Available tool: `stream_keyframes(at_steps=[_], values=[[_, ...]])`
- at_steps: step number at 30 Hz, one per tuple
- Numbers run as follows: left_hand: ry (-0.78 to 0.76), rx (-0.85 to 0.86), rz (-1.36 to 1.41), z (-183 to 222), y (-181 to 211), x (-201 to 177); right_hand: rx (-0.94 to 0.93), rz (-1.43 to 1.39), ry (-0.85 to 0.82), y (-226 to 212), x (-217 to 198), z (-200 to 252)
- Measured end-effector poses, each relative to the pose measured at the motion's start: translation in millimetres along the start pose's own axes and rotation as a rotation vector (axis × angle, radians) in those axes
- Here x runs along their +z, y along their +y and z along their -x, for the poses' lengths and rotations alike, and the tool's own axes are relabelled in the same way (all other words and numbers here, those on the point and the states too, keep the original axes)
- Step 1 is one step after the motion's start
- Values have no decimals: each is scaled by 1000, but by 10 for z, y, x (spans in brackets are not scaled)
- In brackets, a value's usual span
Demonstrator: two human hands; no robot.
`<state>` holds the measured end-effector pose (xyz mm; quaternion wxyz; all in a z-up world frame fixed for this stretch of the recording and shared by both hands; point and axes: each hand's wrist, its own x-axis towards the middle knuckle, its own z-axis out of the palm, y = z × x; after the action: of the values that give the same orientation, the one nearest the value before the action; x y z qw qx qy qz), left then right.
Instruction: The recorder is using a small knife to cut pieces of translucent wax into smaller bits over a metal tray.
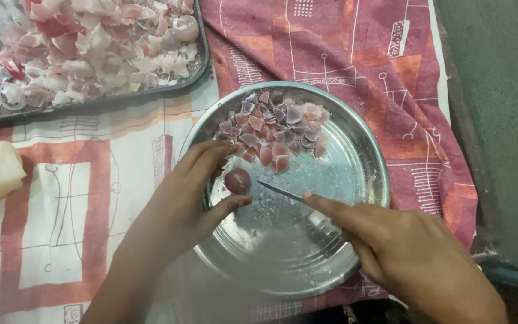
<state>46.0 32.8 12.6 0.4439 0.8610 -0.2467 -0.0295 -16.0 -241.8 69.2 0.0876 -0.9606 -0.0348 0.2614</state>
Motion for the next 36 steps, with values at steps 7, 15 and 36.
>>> stream_keyframes(at_steps=[7, 15, 36], values=[[18, -55, -73, 30, -2, 70, -102, 305, -23, -188, -268, -106], [15, -1, -106, 46, -12, 63, -147, 536, -216, -456, -618, -181], [14, -44, -108, 18, -80, 104, -645, 824, -199, -1258, -1005, -477]])
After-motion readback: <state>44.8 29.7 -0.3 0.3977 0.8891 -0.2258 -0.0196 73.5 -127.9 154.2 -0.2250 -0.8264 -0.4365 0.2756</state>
